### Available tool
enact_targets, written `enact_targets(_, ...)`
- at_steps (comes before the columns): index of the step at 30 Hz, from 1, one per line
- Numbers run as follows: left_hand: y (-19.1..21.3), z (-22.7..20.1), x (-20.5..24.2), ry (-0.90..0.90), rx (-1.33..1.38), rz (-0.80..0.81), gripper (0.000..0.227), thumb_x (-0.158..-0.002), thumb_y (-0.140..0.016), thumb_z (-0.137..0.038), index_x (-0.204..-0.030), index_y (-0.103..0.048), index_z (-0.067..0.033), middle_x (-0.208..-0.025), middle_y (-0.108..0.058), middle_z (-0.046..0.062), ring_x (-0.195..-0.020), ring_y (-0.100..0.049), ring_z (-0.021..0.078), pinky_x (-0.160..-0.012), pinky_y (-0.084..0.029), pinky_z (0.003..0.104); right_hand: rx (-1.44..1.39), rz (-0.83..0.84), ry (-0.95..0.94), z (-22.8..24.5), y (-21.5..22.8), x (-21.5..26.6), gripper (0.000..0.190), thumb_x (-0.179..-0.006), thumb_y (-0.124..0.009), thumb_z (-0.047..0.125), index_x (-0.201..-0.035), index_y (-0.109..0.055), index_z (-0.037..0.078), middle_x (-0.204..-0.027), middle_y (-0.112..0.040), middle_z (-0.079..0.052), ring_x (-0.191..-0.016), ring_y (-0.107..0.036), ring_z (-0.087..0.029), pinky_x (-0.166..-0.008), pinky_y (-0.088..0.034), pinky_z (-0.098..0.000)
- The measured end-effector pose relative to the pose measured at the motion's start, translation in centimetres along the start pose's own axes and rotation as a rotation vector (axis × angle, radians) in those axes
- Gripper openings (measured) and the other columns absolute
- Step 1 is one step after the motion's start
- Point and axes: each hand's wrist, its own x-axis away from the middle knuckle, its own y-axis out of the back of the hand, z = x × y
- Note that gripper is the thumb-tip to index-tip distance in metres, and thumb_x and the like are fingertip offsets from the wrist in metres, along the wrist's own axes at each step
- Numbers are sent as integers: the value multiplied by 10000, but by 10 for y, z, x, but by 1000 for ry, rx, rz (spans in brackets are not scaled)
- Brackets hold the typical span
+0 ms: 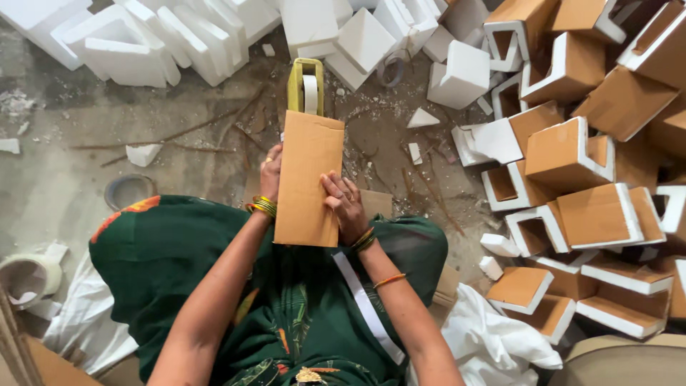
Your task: The person assembles small cardboard boxes by inserting white foam inserts into the box flaps and securing them with clear tape. The person repeatedly picks up foam pieces, places them into the box, and uses a tape dispenser to seal the edges.
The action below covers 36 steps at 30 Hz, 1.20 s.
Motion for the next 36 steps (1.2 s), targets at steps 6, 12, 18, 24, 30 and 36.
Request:
enact_targets(6,17,-33,11,458,1110,-112,336,-1012,-610,-242,-1262,-664,-25,-1244,-672,128,-1173,-633,196,-1018,-535,330,191,134,-61,2,-11,-3,364,-951,-572,84,-1304,-639,147,-1463,-586,-114,-1408,-525,-309,-1129,-423,-454)
enact_targets(12,37,-35,18,530,119,223,315,-840,-832,-268,-992,-769,0,-950,-743,87,-818,-646,121,-715,-545,296,230,264,-92,-2,-15,-7,425,-929,-554,101,-1343,-646,132,-1458,-603,-99,-1374,-555,-291,-1036,-492,-405)
enact_targets(18,38,15,-10,627,34,409,265,-755,-886,-282,-878,-822,-57,-777,-777,41,-670,-662,81,-637,-550,284,205,585,-176,-33,-29,-3,540,-895,-572,81,-1424,-590,190,-1374,-659,-96,-1234,-634,-305,-990,-528,-431)
enact_targets(24,31,44,1,506,-343,435,387,-652,-946,-424,-890,-824,-145,-873,-784,127,-793,-741,234,-779,-566,369,-13,822,-322,-80,-58,23,629,-832,-601,48,-1412,-570,292,-1190,-695,-186,-1030,-667,-382,-848,-548,-480)
enact_targets(30,29,47,15,315,-411,298,385,-601,-926,-297,-861,-744,-79,-929,-737,161,-867,-715,333,-783,-570,424,129,905,-430,-134,-96,70,436,-917,-572,54,-1266,-696,284,-1025,-741,-158,-968,-710,-332,-866,-582,-440)
enact_targets(36,33,50,8,395,-399,353,343,-627,-910,-322,-830,-742,-102,-883,-720,158,-844,-710,351,-769,-564,458,-664,-69,-971,-138,-129,94,294,-822,-789,27,-1093,-675,23,-936,-730,-44,-821,-676,-167,-709,-564,-326)
